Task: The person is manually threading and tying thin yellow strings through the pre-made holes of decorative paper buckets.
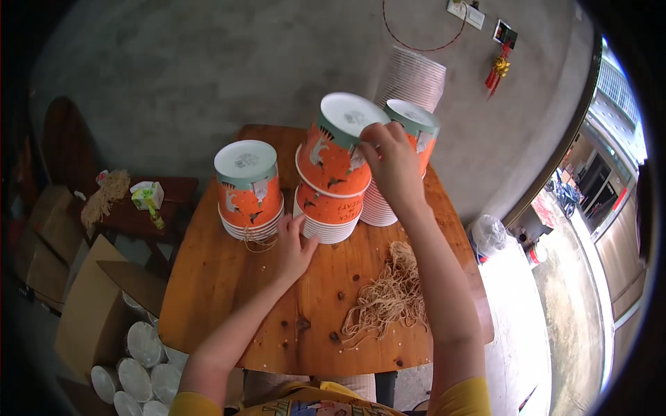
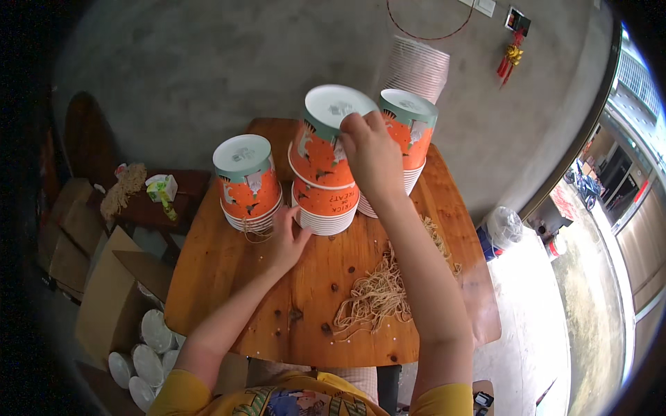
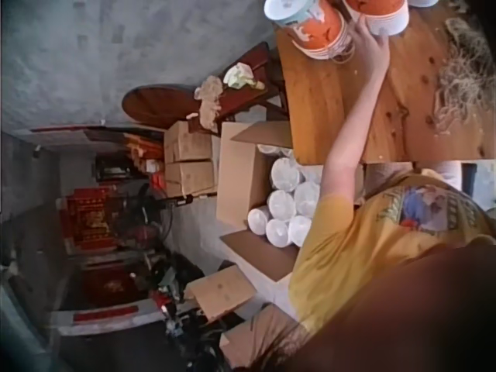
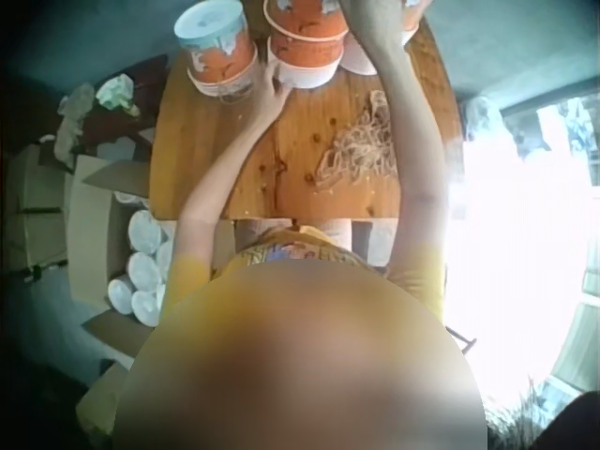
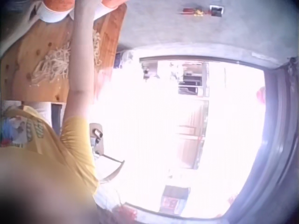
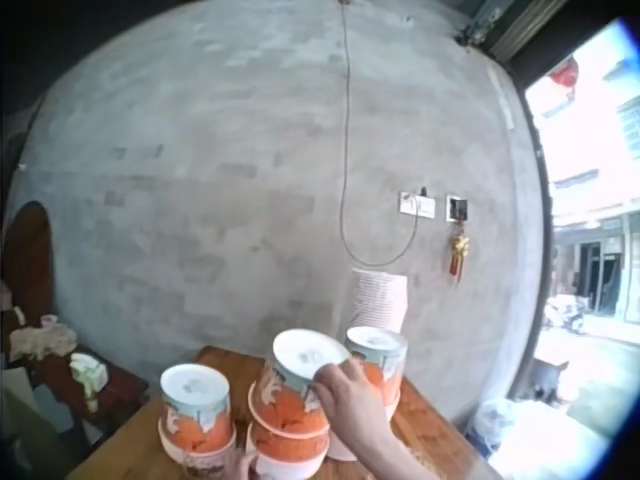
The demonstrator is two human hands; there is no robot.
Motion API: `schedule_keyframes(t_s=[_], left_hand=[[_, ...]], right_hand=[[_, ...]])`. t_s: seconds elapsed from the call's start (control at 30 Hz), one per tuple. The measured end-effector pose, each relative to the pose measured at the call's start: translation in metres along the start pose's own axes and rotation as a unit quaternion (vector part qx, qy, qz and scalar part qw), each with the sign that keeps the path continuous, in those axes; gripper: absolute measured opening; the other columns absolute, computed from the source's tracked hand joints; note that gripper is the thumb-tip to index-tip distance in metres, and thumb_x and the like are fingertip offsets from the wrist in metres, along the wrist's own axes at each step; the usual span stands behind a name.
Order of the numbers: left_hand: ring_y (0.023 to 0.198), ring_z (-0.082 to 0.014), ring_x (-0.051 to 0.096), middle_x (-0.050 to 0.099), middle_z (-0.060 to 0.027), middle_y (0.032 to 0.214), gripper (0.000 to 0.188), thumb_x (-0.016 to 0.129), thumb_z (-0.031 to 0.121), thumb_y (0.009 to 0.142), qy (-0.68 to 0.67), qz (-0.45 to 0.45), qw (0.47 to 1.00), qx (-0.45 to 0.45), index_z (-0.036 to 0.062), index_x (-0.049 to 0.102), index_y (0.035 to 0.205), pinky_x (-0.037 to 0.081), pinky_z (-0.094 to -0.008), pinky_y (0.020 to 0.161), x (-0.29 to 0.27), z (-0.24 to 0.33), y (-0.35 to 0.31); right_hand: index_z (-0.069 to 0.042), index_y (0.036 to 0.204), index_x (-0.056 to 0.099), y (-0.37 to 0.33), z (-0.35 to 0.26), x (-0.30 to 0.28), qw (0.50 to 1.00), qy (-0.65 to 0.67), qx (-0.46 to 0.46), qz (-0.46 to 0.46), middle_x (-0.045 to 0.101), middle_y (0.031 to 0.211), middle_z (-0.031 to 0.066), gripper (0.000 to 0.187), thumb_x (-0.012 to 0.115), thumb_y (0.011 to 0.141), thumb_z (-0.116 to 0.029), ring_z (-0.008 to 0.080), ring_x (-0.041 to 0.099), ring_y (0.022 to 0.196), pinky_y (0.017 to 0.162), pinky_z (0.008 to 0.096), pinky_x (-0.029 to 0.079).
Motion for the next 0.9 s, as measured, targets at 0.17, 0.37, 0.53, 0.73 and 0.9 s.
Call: schedule_keyframes(t_s=[0.17, 0.37, 0.53, 0.73, 0.9], left_hand=[[0.124, -0.023, 0.047, 0.047, -0.0137, 0.131, 0.05, 0.064, 0.025, 0.095, -0.284, 0.022, 0.958, -0.031, 0.0009, 0.043, 0.133, 0.037, -0.0363, 0.107, -0.039, 0.079, 0.054], [0.101, -0.0068, 0.051, 0.058, -0.0006, 0.118, 0.034, 0.053, 0.014, 0.1, -0.408, -0.048, 0.909, -0.071, 0.0057, 0.048, 0.133, 0.041, -0.0247, 0.089, -0.077, 0.155, 0.043], [0.088, -0.0283, 0.056, 0.06, -0.0093, 0.093, 0.023, 0.057, 0.005, 0.092, 0.056, -0.105, 0.982, 0.147, 0.0044, 0.058, 0.115, 0.043, -0.0388, 0.084, -0.099, 0.176, -0.005], [0.089, -0.0264, 0.056, 0.062, -0.0065, 0.09, 0.037, 0.057, -0.001, 0.081, 0.173, -0.2, 0.947, 0.182, 0.0052, 0.057, 0.117, 0.039, -0.0396, 0.089, -0.092, 0.166, -0.047], [0.09, -0.0264, 0.055, 0.059, -0.0071, 0.093, 0.037, 0.058, 0.001, 0.083, 0.225, -0.224, 0.931, 0.182, 0.0069, 0.057, 0.12, 0.039, -0.0401, 0.09, -0.09, 0.168, -0.052]], right_hand=[[-0.008, 0.097, 0.061, -0.039, -0.021, -0.057, 0.989, 0.064, 0.028, 0.129, 0.057, 0.1, 0.0085, 0.009, 0.064, 0.089, -0.008, 0.0235, 0.065, 0.081, 0.065, 0.0346, 0.053], [-0.005, 0.098, 0.061, -0.148, -0.004, -0.058, 0.927, 0.306, 0.191, 0.105, 0.059, 0.091, 0.0034, 0.009, 0.064, 0.09, -0.001, 0.0095, 0.06, 0.078, 0.062, 0.0221, 0.046], [-0.006, 0.1, 0.064, -0.227, 0.054, -0.064, 0.972, 0.068, 0.223, -0.039, 0.065, 0.09, 0.01, 0.01, 0.062, 0.09, -0.007, 0.0226, 0.065, 0.073, 0.063, 0.0322, 0.051], [-0.006, 0.088, 0.064, -0.279, 0.085, -0.036, 0.977, -0.091, 0.181, -0.062, 0.064, 0.085, 0.0135, 0.007, 0.065, 0.086, -0.014, 0.0316, 0.063, 0.073, 0.064, 0.0404, 0.05], [-0.006, 0.088, 0.062, -0.283, 0.096, -0.027, 0.972, -0.033, 0.217, -0.09, 0.062, 0.084, 0.0145, 0.009, 0.064, 0.087, -0.015, 0.035, 0.061, 0.079, 0.068, 0.0439, 0.05]])
Point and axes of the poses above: each hand's wrist, its own y-axis towards the middle knuckle, its own x-axis out of the palm, z = x × y, the point moved 4 cm from there along y, towards the middle knuckle
